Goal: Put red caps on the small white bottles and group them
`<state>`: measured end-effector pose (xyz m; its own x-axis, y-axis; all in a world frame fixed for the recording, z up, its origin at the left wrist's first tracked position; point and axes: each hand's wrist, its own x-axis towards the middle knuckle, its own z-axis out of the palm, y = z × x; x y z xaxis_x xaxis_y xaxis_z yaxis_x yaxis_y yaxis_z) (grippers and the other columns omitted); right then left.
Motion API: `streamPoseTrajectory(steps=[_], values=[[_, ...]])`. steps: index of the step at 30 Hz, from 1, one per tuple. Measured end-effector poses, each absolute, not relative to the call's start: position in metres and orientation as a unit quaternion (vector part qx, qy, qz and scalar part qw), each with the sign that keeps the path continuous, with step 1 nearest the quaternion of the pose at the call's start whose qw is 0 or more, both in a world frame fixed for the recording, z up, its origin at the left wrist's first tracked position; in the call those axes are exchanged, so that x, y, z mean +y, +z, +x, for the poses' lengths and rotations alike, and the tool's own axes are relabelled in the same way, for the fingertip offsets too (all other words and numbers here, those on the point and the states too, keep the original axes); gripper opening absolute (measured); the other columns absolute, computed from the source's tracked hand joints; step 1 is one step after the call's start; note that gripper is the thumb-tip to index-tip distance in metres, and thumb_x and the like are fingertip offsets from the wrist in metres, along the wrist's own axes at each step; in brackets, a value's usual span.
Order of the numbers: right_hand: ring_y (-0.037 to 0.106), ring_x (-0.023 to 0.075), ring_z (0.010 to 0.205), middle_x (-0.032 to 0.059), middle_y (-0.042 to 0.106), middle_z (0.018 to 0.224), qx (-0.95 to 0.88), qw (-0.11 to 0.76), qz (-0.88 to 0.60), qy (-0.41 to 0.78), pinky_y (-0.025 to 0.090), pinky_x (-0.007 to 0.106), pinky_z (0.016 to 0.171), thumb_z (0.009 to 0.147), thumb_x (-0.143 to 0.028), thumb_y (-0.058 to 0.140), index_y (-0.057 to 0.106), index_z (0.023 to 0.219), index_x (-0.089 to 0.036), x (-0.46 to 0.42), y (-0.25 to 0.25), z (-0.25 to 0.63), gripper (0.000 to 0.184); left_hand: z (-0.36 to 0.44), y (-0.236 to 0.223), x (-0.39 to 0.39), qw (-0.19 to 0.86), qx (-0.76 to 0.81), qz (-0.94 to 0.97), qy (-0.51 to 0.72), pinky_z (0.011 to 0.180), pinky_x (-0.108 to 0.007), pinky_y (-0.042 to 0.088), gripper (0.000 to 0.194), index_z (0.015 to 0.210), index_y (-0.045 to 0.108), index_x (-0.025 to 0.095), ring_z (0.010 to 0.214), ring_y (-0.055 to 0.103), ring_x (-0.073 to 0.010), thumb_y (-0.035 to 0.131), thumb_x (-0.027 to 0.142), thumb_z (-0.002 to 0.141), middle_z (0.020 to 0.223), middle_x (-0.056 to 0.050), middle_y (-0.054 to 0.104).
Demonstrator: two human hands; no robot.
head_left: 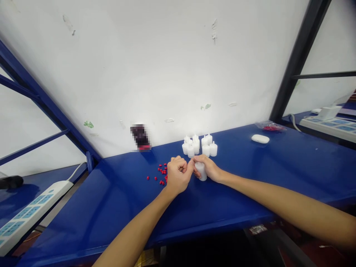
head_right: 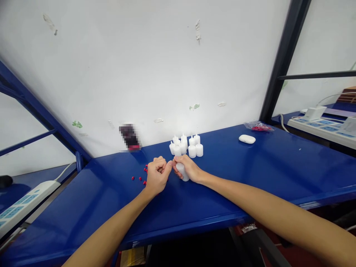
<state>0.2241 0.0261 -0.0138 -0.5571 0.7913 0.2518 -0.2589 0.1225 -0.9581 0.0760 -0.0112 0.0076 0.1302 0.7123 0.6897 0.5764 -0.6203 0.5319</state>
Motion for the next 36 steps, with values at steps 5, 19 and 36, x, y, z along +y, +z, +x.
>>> streamPoseTrajectory(steps=[5,19,36], values=[[0.041,0.0112,0.036,-0.0014,0.046,0.040,-0.610,0.435,-0.225,0.623,0.034,0.024,0.040,0.086,-0.047,0.041,0.052,0.055,-0.018,0.025,-0.016,0.224,0.044,0.075,0.000,-0.010,0.141,0.426,0.753,0.482,0.051,-0.027,0.029,0.037,0.057,0.036,0.020,0.045,0.027,-0.0079,0.052,0.031,0.088,0.047,0.007,0.029],[0.041,0.0108,0.032,-0.0029,0.044,0.036,-0.648,0.450,-0.256,0.559,0.032,0.023,0.037,0.083,-0.054,0.042,0.054,0.059,-0.018,0.019,-0.012,0.225,0.045,0.085,-0.001,-0.013,0.134,0.376,0.783,0.478,0.099,-0.041,0.042,0.018,0.107,0.060,0.022,0.109,0.050,-0.0229,0.059,0.022,0.089,0.111,-0.008,0.051],[0.050,0.0125,0.043,0.0001,0.053,0.047,-0.633,0.449,-0.246,0.581,0.040,0.025,0.048,0.092,-0.055,0.035,0.058,0.069,-0.016,0.026,-0.017,0.223,0.050,0.082,0.003,-0.001,0.193,0.370,0.728,0.544,0.090,-0.033,0.048,0.017,0.100,0.063,0.019,0.096,0.058,-0.0169,0.052,0.030,0.094,0.114,-0.008,0.055]])
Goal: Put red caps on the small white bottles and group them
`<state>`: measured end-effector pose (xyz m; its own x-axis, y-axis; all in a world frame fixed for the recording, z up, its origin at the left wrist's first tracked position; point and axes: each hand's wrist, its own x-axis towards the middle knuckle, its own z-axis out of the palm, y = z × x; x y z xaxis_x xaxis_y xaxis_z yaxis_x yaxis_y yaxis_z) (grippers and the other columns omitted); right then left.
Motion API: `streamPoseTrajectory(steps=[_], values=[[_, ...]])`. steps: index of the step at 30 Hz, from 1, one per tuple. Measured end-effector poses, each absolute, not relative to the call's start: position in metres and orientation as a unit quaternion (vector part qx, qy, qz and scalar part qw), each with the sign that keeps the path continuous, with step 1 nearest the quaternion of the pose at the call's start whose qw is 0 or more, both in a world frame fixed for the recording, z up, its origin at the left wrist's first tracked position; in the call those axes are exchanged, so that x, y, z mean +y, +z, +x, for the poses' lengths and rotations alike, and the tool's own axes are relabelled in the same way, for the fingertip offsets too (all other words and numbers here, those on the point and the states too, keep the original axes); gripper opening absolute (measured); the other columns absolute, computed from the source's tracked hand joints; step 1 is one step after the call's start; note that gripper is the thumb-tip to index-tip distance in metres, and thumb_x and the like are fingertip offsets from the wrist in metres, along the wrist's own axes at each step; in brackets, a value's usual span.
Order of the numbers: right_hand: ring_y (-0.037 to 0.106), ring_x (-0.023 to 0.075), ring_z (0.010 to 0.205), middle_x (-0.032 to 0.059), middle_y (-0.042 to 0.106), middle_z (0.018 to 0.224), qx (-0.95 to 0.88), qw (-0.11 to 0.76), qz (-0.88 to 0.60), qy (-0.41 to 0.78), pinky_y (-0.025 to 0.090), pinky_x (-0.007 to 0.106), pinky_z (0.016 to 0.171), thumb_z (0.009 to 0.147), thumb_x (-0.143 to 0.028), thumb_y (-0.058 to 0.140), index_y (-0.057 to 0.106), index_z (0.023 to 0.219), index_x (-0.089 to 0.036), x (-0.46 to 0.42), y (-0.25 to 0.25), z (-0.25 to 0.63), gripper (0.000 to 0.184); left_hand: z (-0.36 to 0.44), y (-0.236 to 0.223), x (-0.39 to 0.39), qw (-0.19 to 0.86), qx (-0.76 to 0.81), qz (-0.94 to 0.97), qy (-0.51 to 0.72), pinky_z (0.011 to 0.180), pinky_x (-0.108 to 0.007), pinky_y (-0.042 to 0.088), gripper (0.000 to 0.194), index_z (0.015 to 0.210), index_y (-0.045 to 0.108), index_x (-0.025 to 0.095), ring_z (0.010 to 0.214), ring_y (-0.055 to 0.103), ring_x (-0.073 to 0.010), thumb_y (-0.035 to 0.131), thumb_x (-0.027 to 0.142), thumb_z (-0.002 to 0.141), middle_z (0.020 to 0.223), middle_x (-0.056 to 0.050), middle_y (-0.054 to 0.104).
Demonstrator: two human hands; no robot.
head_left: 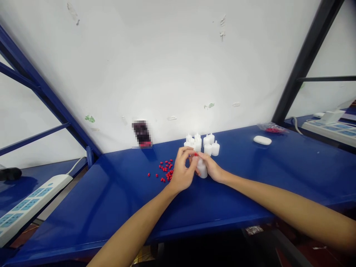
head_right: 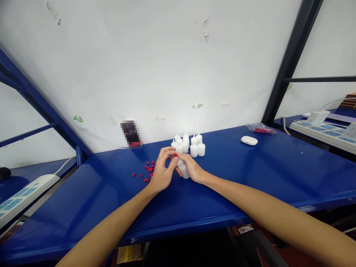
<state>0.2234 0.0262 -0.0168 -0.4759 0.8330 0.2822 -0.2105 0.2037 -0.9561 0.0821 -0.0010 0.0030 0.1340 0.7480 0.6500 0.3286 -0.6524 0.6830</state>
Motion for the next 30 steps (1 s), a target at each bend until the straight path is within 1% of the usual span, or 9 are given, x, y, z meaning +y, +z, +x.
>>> streamPoseTrajectory(steps=[3,5,7,12,15,19,22,25,30], values=[[0.050,0.0121,0.045,-0.0008,0.053,0.049,-0.658,0.427,-0.255,0.566,0.041,0.025,0.051,0.094,-0.046,0.040,0.058,0.070,-0.016,0.026,-0.014,0.225,0.042,0.050,0.010,0.020,0.085,0.414,0.682,0.597,0.086,-0.032,0.049,0.017,0.099,0.060,0.019,0.095,0.059,-0.0178,0.048,0.031,0.096,0.103,-0.006,0.061],[0.050,0.0117,0.047,-0.0014,0.053,0.050,-0.667,0.415,-0.258,0.562,0.041,0.024,0.052,0.094,-0.041,0.042,0.058,0.070,-0.016,0.025,-0.012,0.226,0.038,0.016,0.012,0.037,-0.024,0.481,0.685,0.546,0.092,-0.035,0.046,0.015,0.093,0.062,0.019,0.097,0.059,-0.0205,0.054,0.032,0.091,0.097,-0.006,0.065],[0.049,0.0116,0.048,-0.0014,0.052,0.051,-0.672,0.410,-0.260,0.560,0.040,0.024,0.053,0.094,-0.040,0.041,0.057,0.068,-0.017,0.024,-0.010,0.226,0.039,-0.021,0.009,0.053,-0.070,0.551,0.705,0.441,0.096,-0.039,0.044,0.016,0.090,0.064,0.020,0.101,0.059,-0.0239,0.055,0.032,0.089,0.098,-0.006,0.069],[0.051,0.0118,0.050,-0.0011,0.053,0.053,-0.687,0.393,-0.270,0.548,0.040,0.024,0.053,0.094,-0.039,0.041,0.057,0.068,-0.016,0.022,-0.009,0.227,0.038,-0.074,-0.007,0.074,-0.034,0.678,0.679,0.281,0.088,-0.038,0.047,0.016,0.096,0.063,0.021,0.096,0.063,-0.0255,0.055,0.031,0.086,0.097,-0.005,0.072],[0.050,0.0114,0.050,-0.0015,0.053,0.053,-0.701,0.385,-0.280,0.531,0.039,0.024,0.053,0.094,-0.041,0.042,0.056,0.068,-0.017,0.022,-0.011,0.227,0.038,-0.075,-0.009,0.074,-0.036,0.689,0.674,0.264,0.090,-0.041,0.046,0.021,0.103,0.061,0.021,0.101,0.060,-0.0276,0.056,0.028,0.085,0.104,-0.007,0.069],[0.050,0.0114,0.050,-0.0020,0.053,0.053,-0.716,0.383,-0.302,0.500,0.038,0.025,0.053,0.093,-0.045,0.046,0.053,0.067,-0.018,0.022,-0.012,0.227,0.038,-0.061,0.002,0.065,-0.104,0.641,0.705,0.285,0.093,-0.042,0.044,0.032,0.117,0.058,0.020,0.111,0.054,-0.0291,0.054,0.031,0.087,0.116,-0.011,0.063],[0.046,0.0103,0.049,-0.0029,0.053,0.054,-0.736,0.368,-0.327,0.465,0.035,0.024,0.050,0.085,-0.043,0.060,0.053,0.069,-0.018,0.018,-0.009,0.227,0.031,-0.044,0.013,0.056,-0.043,0.547,0.809,0.212,0.082,-0.036,0.046,0.028,0.115,0.060,0.022,0.091,0.058,-0.0241,0.049,0.032,0.091,0.090,-0.005,0.068],[0.039,0.0084,0.049,-0.0042,0.049,0.055,-0.761,0.358,-0.318,0.438,0.029,0.023,0.048,0.074,-0.037,0.070,0.052,0.066,-0.018,0.014,-0.005,0.229,0.028,-0.030,0.017,0.051,-0.038,0.495,0.858,0.131,0.079,-0.035,0.044,0.027,0.108,0.068,0.023,0.088,0.056,-0.0240,0.048,0.034,0.092,0.087,-0.005,0.069],[0.047,0.0129,0.055,-0.0009,0.051,0.058,-0.746,0.389,-0.241,0.484,0.034,0.026,0.054,0.071,-0.025,0.050,0.053,0.068,-0.017,0.016,-0.007,0.234,0.009,-0.021,0.010,0.052,-0.058,0.504,0.858,0.084,0.081,-0.037,0.043,0.025,0.093,0.074,0.024,0.090,0.055,-0.0250,0.051,0.033,0.091,0.091,-0.007,0.070]])
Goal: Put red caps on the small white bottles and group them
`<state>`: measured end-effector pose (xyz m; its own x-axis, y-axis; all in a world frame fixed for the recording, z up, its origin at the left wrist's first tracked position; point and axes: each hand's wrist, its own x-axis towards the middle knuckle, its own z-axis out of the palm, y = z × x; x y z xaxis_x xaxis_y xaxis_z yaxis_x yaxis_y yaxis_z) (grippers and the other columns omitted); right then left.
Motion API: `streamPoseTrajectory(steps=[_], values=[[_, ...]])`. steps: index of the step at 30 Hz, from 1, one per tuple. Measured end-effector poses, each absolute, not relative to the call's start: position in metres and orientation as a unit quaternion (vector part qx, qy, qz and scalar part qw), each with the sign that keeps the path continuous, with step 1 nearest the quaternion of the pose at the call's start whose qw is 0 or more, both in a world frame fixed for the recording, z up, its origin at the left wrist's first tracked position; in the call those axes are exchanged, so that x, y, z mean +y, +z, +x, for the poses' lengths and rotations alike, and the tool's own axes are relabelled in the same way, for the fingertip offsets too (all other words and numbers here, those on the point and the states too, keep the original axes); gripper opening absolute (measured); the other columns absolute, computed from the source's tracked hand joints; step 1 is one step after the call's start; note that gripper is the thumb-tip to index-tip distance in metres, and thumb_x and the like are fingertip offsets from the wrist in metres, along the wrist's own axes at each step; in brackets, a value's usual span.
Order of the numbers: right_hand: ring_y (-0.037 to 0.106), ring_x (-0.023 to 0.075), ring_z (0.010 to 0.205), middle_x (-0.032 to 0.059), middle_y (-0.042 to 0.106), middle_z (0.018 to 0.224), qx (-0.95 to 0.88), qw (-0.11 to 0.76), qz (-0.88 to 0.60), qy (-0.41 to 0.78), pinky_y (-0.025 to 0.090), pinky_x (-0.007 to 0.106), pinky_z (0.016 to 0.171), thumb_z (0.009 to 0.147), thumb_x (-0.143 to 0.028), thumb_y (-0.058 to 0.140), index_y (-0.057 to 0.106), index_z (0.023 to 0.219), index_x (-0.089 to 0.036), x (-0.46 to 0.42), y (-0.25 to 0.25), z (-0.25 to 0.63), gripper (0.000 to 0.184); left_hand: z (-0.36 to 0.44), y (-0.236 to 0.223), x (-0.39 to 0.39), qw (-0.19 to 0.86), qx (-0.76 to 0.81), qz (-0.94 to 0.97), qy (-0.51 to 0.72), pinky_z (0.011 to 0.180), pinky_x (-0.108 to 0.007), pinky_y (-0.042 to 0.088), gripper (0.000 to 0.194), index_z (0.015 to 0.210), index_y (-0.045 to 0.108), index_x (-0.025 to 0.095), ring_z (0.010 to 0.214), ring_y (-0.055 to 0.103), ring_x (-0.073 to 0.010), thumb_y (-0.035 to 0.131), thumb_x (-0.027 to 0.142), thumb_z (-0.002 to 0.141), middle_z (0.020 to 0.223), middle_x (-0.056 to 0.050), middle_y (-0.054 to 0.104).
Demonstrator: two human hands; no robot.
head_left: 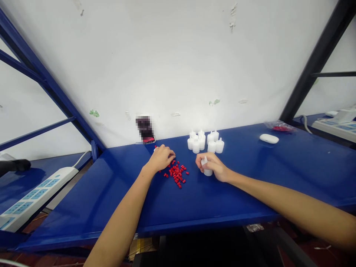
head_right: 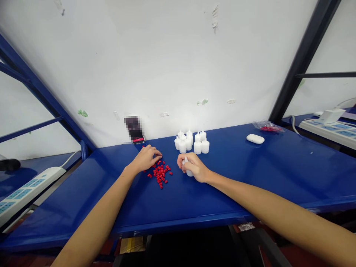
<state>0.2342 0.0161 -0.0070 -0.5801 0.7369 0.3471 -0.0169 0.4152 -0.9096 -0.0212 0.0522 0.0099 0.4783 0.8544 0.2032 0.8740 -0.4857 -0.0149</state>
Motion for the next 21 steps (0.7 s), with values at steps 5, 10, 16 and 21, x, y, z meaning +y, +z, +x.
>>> streamPoseTrajectory(steps=[5,10,16,21], values=[[0.052,0.0151,0.073,0.0011,0.056,0.078,-0.760,0.378,-0.280,0.449,0.040,0.027,0.066,0.069,-0.015,0.048,0.053,0.078,-0.018,0.018,-0.007,0.233,0.011,-0.017,0.010,0.051,0.055,-0.504,-0.854,-0.114,0.080,-0.039,0.045,0.017,0.085,0.072,0.022,0.089,0.057,-0.0259,0.057,0.030,0.088,0.087,-0.006,0.072],[0.058,0.0157,0.074,-0.0003,0.060,0.081,-0.727,0.355,-0.277,0.519,0.042,0.028,0.068,0.074,-0.012,0.048,0.048,0.093,-0.021,0.016,-0.009,0.231,0.021,0.008,0.018,0.034,-0.010,-0.468,-0.837,-0.284,0.079,-0.035,0.050,0.010,0.087,0.069,0.020,0.082,0.063,-0.0199,0.060,0.023,0.084,0.085,-0.003,0.073],[0.059,0.0147,0.071,-0.0009,0.059,0.076,-0.723,0.369,-0.234,0.535,0.044,0.027,0.067,0.077,-0.017,0.053,0.050,0.086,-0.019,0.021,-0.012,0.229,0.010,0.049,0.029,0.004,-0.096,-0.336,-0.817,-0.459,0.071,-0.025,0.054,0.010,0.091,0.070,0.018,0.075,0.067,-0.0125,0.063,0.019,0.084,0.085,-0.002,0.073],[0.054,0.0129,0.063,-0.0008,0.059,0.067,-0.747,0.369,-0.260,0.489,0.042,0.025,0.062,0.076,-0.016,0.049,0.054,0.074,-0.017,0.021,-0.012,0.227,0.006,0.059,0.026,0.001,-0.078,-0.298,-0.843,-0.441,0.076,-0.029,0.051,0.010,0.093,0.071,0.019,0.080,0.064,-0.0143,0.061,0.021,0.089,0.087,-0.003,0.073]])
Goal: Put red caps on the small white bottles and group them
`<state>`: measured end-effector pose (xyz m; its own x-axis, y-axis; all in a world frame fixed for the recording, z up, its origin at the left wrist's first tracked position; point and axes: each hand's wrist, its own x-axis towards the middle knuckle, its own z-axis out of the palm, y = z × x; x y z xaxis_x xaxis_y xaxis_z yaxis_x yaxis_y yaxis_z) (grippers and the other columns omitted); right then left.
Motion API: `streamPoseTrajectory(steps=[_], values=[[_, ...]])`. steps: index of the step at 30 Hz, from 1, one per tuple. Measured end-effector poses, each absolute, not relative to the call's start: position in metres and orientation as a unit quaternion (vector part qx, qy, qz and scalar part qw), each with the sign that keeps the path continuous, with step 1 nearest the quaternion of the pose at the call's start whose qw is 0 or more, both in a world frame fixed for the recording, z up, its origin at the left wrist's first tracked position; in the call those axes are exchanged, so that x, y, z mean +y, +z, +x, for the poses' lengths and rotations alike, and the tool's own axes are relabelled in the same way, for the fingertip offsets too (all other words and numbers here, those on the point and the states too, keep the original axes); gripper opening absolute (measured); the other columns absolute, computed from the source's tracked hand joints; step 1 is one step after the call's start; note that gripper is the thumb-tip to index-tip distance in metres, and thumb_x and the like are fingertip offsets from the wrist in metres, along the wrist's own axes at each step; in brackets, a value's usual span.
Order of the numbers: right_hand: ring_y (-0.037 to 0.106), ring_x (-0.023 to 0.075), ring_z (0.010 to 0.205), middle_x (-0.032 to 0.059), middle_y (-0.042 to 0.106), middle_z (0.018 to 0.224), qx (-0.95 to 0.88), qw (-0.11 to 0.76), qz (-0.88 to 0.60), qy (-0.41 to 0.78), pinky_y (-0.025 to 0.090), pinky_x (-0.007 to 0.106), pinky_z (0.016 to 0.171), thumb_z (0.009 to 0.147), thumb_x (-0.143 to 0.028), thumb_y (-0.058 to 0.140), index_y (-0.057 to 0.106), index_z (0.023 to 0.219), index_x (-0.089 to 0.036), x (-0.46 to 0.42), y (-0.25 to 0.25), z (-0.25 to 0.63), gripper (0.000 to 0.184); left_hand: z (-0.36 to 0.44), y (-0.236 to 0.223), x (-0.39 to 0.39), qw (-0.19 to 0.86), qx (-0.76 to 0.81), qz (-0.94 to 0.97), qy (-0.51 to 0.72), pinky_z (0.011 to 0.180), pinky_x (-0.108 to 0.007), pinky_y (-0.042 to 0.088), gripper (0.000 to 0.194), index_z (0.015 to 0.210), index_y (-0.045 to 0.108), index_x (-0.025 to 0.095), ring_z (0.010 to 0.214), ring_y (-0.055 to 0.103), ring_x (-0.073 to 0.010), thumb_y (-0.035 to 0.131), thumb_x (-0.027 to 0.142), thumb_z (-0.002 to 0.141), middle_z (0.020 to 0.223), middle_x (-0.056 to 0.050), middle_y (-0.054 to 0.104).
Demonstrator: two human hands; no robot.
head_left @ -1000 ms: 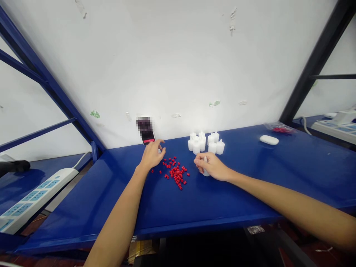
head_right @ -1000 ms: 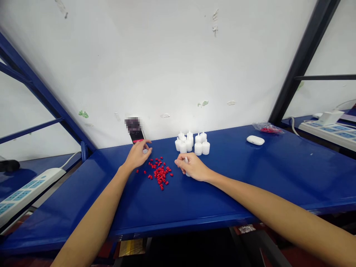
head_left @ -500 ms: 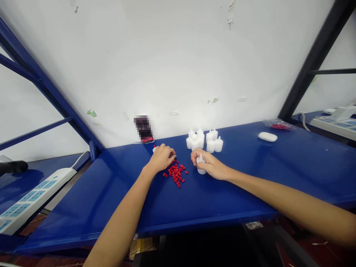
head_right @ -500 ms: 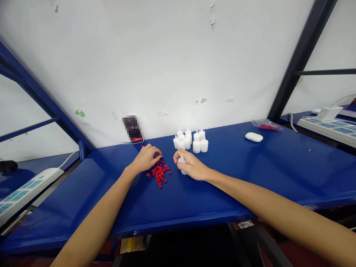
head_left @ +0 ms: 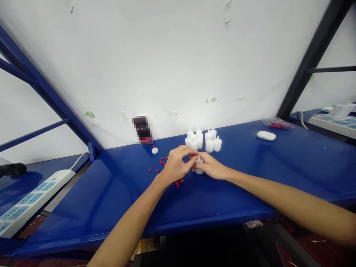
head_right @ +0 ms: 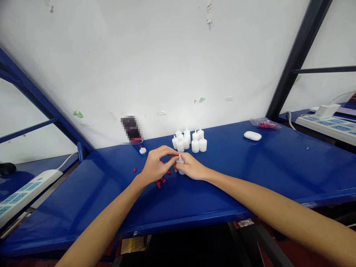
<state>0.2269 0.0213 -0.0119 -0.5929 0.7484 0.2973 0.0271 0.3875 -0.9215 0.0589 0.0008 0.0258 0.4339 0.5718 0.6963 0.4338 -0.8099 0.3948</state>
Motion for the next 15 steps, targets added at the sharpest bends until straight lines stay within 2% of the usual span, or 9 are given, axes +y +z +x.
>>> streamPoseTrajectory(steps=[8,11,15], values=[[0.053,0.0140,0.065,0.0004,0.058,0.065,-0.761,0.362,-0.281,0.459,0.041,0.026,0.061,0.075,-0.016,0.048,0.057,0.069,-0.016,0.020,-0.012,0.226,0.011,0.067,0.015,0.001,0.107,0.348,0.822,0.438,0.079,-0.034,0.049,0.016,0.098,0.072,0.021,0.085,0.059,-0.0182,0.058,0.027,0.092,0.087,-0.005,0.067],[0.054,0.0144,0.069,-0.0003,0.057,0.068,-0.731,0.378,-0.246,0.512,0.043,0.026,0.065,0.071,-0.016,0.051,0.056,0.073,-0.017,0.021,-0.010,0.227,0.005,0.070,0.013,0.001,0.126,0.369,0.807,0.444,0.084,-0.035,0.049,0.016,0.098,0.073,0.022,0.090,0.058,-0.0187,0.060,0.027,0.090,0.091,-0.005,0.063],[0.060,0.0168,0.069,0.0010,0.060,0.073,-0.646,0.393,-0.158,0.635,0.047,0.031,0.070,0.074,-0.030,0.053,0.059,0.085,-0.017,0.024,-0.010,0.226,0.018,0.070,0.010,0.005,0.213,0.400,0.773,0.444,0.090,-0.037,0.051,0.013,0.093,0.073,0.022,0.099,0.060,-0.0203,0.065,0.029,0.086,0.109,-0.008,0.059]])
